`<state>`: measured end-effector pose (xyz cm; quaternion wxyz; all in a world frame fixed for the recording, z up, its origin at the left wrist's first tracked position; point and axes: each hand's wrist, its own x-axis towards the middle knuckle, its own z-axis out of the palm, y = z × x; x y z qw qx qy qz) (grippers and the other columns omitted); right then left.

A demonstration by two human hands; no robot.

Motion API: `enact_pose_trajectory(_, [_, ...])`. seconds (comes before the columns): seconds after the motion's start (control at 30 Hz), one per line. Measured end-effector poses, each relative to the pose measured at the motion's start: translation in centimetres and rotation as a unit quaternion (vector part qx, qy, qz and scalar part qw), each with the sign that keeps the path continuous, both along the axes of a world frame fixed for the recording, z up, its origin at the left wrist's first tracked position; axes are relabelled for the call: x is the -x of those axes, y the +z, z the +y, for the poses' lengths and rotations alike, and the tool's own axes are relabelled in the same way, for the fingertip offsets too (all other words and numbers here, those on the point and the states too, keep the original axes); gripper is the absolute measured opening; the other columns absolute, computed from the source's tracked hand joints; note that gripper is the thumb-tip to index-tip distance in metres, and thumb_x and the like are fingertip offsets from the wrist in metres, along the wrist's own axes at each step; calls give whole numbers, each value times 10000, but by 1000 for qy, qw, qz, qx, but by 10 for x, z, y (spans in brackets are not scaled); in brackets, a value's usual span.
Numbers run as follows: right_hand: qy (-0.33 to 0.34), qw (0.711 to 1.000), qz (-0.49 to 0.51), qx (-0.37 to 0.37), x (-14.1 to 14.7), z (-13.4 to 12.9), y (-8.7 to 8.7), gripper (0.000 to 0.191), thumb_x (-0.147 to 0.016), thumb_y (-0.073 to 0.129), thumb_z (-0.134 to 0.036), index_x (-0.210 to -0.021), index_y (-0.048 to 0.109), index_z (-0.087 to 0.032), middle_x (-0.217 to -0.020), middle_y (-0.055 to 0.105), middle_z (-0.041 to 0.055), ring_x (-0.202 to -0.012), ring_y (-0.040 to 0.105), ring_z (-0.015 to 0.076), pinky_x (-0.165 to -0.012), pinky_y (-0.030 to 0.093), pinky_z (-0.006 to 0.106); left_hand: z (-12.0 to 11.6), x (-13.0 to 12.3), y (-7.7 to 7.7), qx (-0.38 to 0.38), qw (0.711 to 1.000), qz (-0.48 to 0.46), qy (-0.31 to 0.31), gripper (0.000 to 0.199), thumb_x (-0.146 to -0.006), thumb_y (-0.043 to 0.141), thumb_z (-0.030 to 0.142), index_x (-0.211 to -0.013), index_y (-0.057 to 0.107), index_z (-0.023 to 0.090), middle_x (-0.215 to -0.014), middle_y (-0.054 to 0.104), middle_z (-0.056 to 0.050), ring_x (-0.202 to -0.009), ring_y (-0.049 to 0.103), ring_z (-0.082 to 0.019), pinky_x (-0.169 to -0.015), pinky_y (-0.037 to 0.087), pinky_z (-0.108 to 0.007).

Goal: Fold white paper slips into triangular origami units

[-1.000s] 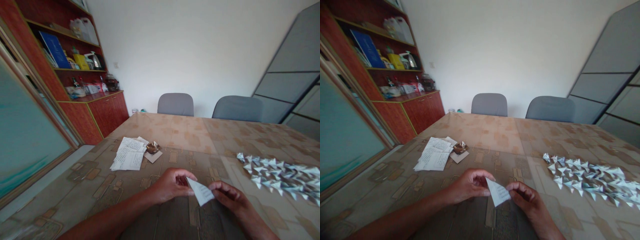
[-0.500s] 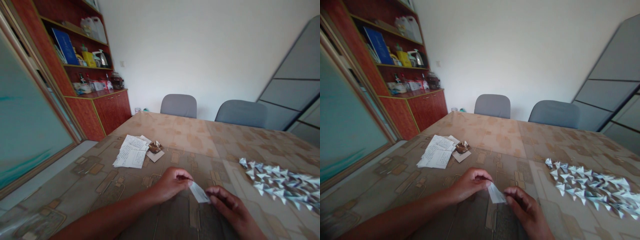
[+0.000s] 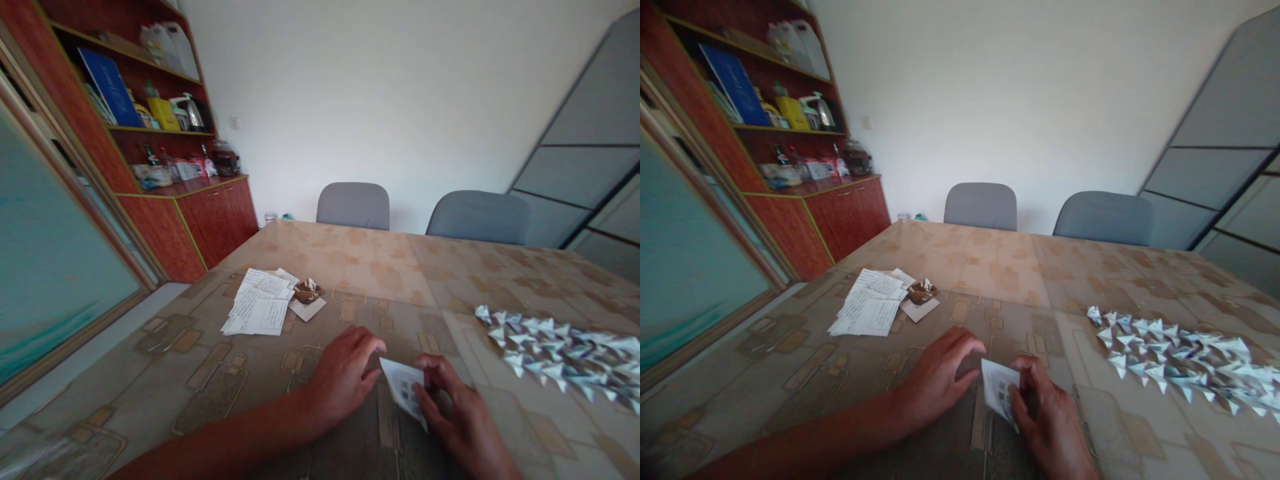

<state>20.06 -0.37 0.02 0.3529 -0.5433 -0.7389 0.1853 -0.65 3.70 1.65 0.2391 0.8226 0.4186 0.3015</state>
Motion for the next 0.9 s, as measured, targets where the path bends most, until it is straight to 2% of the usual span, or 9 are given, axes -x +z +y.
enact_pose_trajectory(0.1, [2,1000,13,24,1,0,1,107,-877,487,-292,-824,556,-230,-657,619,0,-615,638,190,-577,507,252,-9,0,6,-116,988,71,-75,100,-894,551,220,-968,607,180,-999,619,-58,-934,541,-212,-824,405,-328])
enact_pose_trajectory(0.17, [14,999,25,43,1,-1,1,156,-885,481,-290,-789,586,-226,-726,667,26,-696,660,202,-643,517,265,-13,-1,6,-162,975,96,-120,229,-900,572,385,-994,598,177,-999,624,-56,-897,539,-212,-800,395,-337])
enact_pose_trajectory(0.23, [18,998,30,44,0,-2,1,156,-879,494,-279,-807,623,-227,-790,700,40,-757,672,215,-697,522,286,-16,-3,4,-191,963,127,-139,335,-870,601,466,-1044,584,181,-1002,631,-47,-881,537,-214,-775,383,-344])
enact_pose_trajectory(0.37, [21,1000,3,20,-1,-3,3,162,-866,516,-252,-806,666,-240,-801,720,44,-761,676,228,-717,517,320,-20,-6,0,-207,953,181,-129,244,-931,551,318,-1143,549,199,-956,633,-26,-880,533,-207,-761,369,-345])
enact_pose_trajectory(0.5, [31,999,-41,-7,-1,-3,4,156,-854,543,-236,-785,683,-241,-739,719,38,-691,660,232,-683,493,347,-21,-9,1,-211,956,176,-100,392,-943,531,285,-1317,438,210,-1173,590,-58,-962,522,-222,-820,368,-366])
enact_pose_trajectory(0.57, [33,998,-51,-16,-1,-3,2,152,-852,552,-233,-804,696,-243,-738,727,35,-686,661,234,-693,487,360,-20,-9,0,-207,958,176,-94,358,-925,565,289,-1262,484,199,-1214,572,-62,-978,517,-222,-828,363,-363])
enact_pose_trajectory(0.67, [27,998,-52,-15,-4,-4,-1,170,-866,548,-242,-858,718,-245,-769,746,42,-705,673,237,-707,488,368,-18,-9,-5,-206,958,173,-103,116,-919,582,305,-963,600,199,-1019,630,-17,-892,525,-192,-757,346,-336])
enact_pose_trajectory(0.77, [26,998,-62,0,-8,-5,-1,184,-875,548,-242,-881,732,-243,-795,749,50,-723,674,236,-707,494,364,-16,-5,-12,-218,954,174,-108,206,-926,576,284,-744,575,187,-832,632,5,-795,511,-166,-685,304,-325])
enact_pose_trajectory(0.9, [61,993,-100,8,-13,-6,7,225,-840,547,-162,-947,726,-246,-806,719,54,-776,645,240,-721,491,366,-17,-1,-13,-194,957,193,-100,191,-891,626,279,-731,585,183,-770,618,-2,-774,495,-168,-674,296,-321])
